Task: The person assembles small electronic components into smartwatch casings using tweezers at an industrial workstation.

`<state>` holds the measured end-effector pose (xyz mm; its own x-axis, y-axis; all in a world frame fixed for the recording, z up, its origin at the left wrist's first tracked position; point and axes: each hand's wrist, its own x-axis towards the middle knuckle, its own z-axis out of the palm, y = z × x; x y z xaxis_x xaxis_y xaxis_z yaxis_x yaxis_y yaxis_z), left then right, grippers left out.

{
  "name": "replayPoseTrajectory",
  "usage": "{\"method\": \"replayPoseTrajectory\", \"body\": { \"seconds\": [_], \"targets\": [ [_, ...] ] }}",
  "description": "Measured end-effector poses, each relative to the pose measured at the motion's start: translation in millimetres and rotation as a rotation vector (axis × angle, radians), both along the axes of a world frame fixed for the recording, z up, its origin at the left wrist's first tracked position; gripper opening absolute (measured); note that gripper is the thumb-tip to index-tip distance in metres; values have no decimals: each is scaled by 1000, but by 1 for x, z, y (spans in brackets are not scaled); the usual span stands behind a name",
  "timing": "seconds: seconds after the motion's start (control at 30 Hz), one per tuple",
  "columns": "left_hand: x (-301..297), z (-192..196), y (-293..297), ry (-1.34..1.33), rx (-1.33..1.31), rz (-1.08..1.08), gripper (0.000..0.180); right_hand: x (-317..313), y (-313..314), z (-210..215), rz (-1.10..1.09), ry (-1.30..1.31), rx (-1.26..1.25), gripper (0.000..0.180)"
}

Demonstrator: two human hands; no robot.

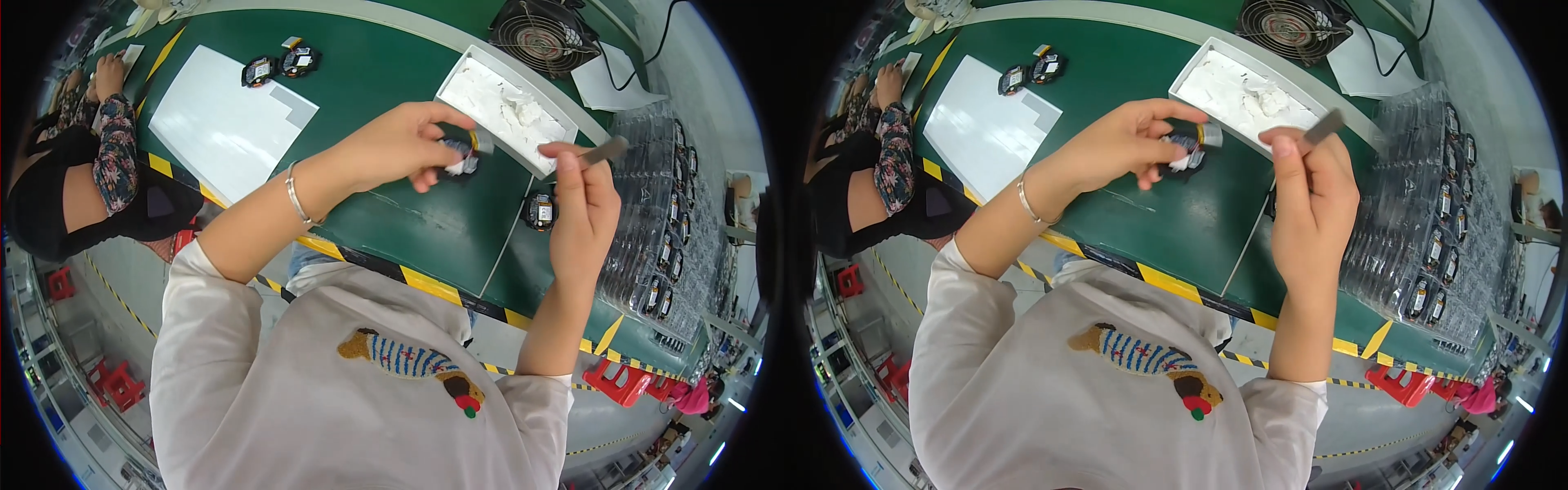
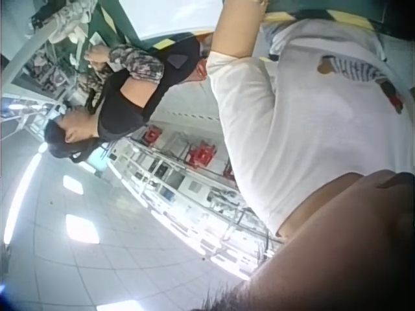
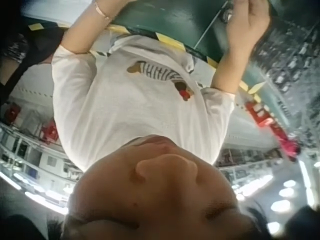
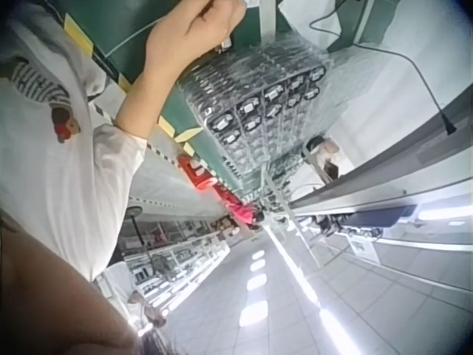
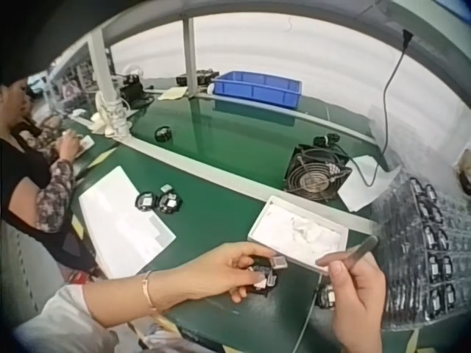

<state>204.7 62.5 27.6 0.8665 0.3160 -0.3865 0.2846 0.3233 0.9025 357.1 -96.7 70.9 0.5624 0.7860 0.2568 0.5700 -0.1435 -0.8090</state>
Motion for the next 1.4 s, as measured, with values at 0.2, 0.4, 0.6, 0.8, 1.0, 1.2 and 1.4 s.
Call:
{"method": "replayPoseTrajectory", "body": {
  "seconds": [0.2,0.4,0.6,0.8,1.0,1.2,1.4],
  "targets": [
    [17,-1,-16,-89,-434,197,40,-9,-5,-22,47,667,491,19],
    [4,14,-27,-222,-342,220,20,-34,-6,-24,98,649,605,19],
    [-1,22,-33,-167,-197,213,24,-48,-10,-30,130,279,524,13],
    [-3,16,-45,-285,-152,230,25,-34,-9,-33,104,127,514,13],
    [-2,31,-49,-343,-234,259,27,-31,-8,-35,133,36,550,13],
    [-2,31,-47,-274,-135,246,22,-28,-7,-30,232,399,567,11],
    [-4,30,-48,-276,-24,183,25,-22,-8,-28,274,515,530,12]
  ]
}}
